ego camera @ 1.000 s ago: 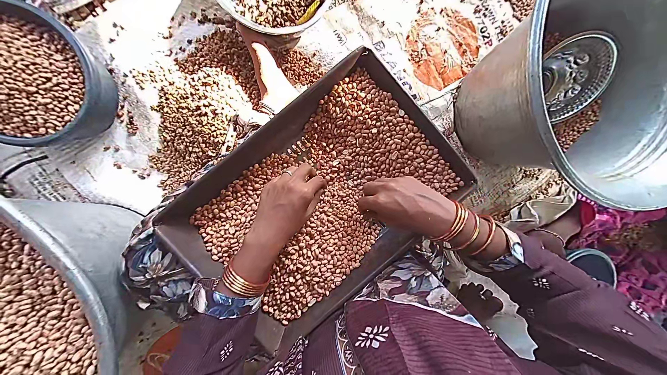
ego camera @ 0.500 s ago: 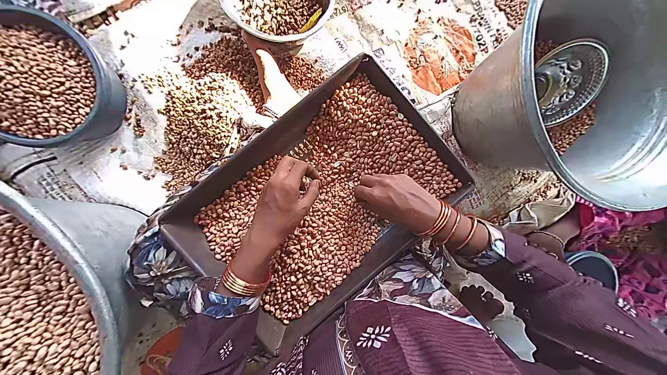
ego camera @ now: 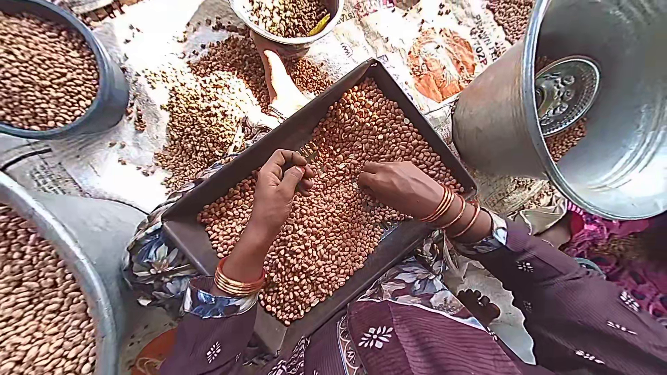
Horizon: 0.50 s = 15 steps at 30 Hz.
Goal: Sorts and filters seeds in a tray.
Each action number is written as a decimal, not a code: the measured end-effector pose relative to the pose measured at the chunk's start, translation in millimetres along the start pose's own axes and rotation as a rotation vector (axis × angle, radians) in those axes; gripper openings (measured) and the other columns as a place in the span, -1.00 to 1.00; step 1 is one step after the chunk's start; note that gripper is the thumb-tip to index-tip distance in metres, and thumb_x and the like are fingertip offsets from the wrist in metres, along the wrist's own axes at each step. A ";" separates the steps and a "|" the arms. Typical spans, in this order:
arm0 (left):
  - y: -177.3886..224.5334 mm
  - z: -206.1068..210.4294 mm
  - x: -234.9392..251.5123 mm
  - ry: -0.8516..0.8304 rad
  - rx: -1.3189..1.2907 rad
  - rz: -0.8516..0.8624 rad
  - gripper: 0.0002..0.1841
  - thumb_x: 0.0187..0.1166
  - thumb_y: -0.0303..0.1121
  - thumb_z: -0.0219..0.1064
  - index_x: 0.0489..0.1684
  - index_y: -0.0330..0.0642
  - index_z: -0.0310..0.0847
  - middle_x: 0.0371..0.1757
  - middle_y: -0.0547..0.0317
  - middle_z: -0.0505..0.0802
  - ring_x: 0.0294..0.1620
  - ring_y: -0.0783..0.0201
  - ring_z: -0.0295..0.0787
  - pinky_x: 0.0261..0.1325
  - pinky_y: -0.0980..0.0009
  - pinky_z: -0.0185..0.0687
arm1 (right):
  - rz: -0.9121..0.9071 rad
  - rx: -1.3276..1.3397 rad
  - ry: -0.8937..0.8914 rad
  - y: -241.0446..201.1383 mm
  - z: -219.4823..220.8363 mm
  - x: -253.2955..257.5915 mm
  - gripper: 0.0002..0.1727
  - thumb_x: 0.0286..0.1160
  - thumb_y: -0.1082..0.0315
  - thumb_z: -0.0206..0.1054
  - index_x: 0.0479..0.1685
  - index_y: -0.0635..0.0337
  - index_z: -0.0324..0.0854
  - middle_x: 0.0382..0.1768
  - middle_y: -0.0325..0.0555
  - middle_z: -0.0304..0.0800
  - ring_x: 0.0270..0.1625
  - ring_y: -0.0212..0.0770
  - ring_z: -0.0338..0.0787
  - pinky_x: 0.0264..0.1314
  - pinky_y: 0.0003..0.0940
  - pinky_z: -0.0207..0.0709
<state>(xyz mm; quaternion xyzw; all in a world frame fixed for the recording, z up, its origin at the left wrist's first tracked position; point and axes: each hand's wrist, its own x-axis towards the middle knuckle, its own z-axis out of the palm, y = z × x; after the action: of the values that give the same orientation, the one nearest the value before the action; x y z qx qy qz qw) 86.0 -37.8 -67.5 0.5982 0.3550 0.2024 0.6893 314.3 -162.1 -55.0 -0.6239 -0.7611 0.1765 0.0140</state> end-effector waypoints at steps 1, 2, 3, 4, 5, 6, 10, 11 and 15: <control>-1.0 0.4 0.1 -0.003 -0.042 -0.016 -0.78 0.81 -0.48 -0.09 0.06 -0.05 0.48 -0.19 0.32 0.79 -0.41 0.52 0.71 -0.31 0.61 0.67 | 0.015 -0.011 -0.021 -1.5 0.8 -1.3 -0.89 0.57 0.45 0.33 -0.25 0.27 0.74 -0.25 0.09 0.76 -0.30 0.10 0.83 -0.42 -0.01 0.65; -2.0 0.7 0.0 -0.005 -0.083 -0.035 -0.75 0.80 -0.48 -0.12 0.04 -0.04 0.50 -0.20 0.32 0.79 -0.42 0.52 0.70 -0.32 0.61 0.65 | 0.036 -0.012 -0.058 -2.7 -1.8 -3.1 -0.90 0.54 0.45 0.36 -0.26 0.27 0.75 -0.26 0.08 0.77 -0.31 0.10 0.83 -0.41 0.00 0.66; -2.3 1.4 -0.2 -0.005 -0.117 -0.055 -0.73 0.80 -0.48 -0.15 0.02 -0.04 0.51 -0.21 0.33 0.78 -0.44 0.52 0.68 -0.33 0.62 0.64 | 0.070 0.000 -0.126 -3.1 -7.0 -4.2 -0.89 0.56 0.42 0.36 -0.25 0.25 0.76 -0.24 0.06 0.77 -0.28 0.09 0.83 -0.36 0.02 0.66; -2.0 2.1 0.3 0.000 -0.139 -0.075 -0.72 0.81 -0.47 -0.16 0.01 -0.04 0.53 -0.23 0.34 0.78 -0.44 0.53 0.68 -0.33 0.63 0.65 | 0.094 0.024 -0.187 -1.8 -13.1 -3.9 -0.87 0.58 0.39 0.36 -0.26 0.24 0.75 -0.23 0.06 0.78 -0.25 0.09 0.83 -0.31 0.05 0.66; -1.5 2.9 1.5 0.007 -0.152 -0.091 -0.71 0.81 -0.46 -0.16 -0.01 -0.04 0.54 -0.25 0.35 0.77 -0.45 0.53 0.68 -0.33 0.63 0.64 | 0.109 0.041 -0.222 0.8 -19.4 -2.6 -0.85 0.61 0.36 0.34 -0.26 0.23 0.76 -0.21 0.05 0.79 -0.22 0.09 0.84 -0.26 0.07 0.66; -1.2 3.4 2.3 0.012 -0.153 -0.102 -0.71 0.81 -0.46 -0.16 -0.01 -0.05 0.55 -0.26 0.35 0.76 -0.46 0.54 0.67 -0.34 0.64 0.63 | 0.110 0.052 -0.211 3.2 -24.4 -1.0 -0.85 0.63 0.36 0.33 -0.26 0.22 0.75 -0.22 0.05 0.79 -0.22 0.09 0.83 -0.26 0.08 0.66; 0.3 5.2 2.6 0.017 -0.155 -0.160 -0.72 0.87 -0.41 -0.15 0.03 -0.04 0.55 -0.34 0.38 0.69 -0.49 0.58 0.61 -0.38 0.69 0.59 | 0.050 0.025 -0.007 6.6 -30.7 14.1 -0.85 0.63 0.38 0.31 -0.18 0.21 0.77 -0.21 0.07 0.74 -0.24 0.11 0.82 -0.33 0.04 0.65; 0.7 5.6 2.4 0.018 -0.161 -0.175 -0.72 0.88 -0.39 -0.14 0.05 -0.04 0.55 -0.37 0.39 0.69 -0.51 0.59 0.59 -0.41 0.71 0.56 | 0.039 0.016 0.000 6.8 -27.4 19.1 -0.84 0.65 0.38 0.29 -0.16 0.21 0.78 -0.19 0.07 0.76 -0.22 0.11 0.83 -0.31 0.04 0.66; 2.4 6.7 2.1 0.029 -0.239 -0.234 -0.71 0.90 -0.33 -0.13 0.07 -0.06 0.59 -0.42 0.39 0.68 -0.56 0.60 0.56 -0.48 0.74 0.50 | -0.017 -0.089 0.075 10.7 -2.0 30.5 -0.86 0.63 0.45 0.24 -0.16 0.26 0.72 -0.23 0.11 0.73 -0.29 0.14 0.82 -0.45 0.00 0.60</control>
<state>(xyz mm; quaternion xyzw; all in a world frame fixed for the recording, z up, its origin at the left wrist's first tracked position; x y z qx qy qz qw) 92.6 -40.3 -65.5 0.4636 0.4057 0.1701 0.7691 318.2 -130.8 -62.3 -0.6238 -0.7723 0.1188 0.0165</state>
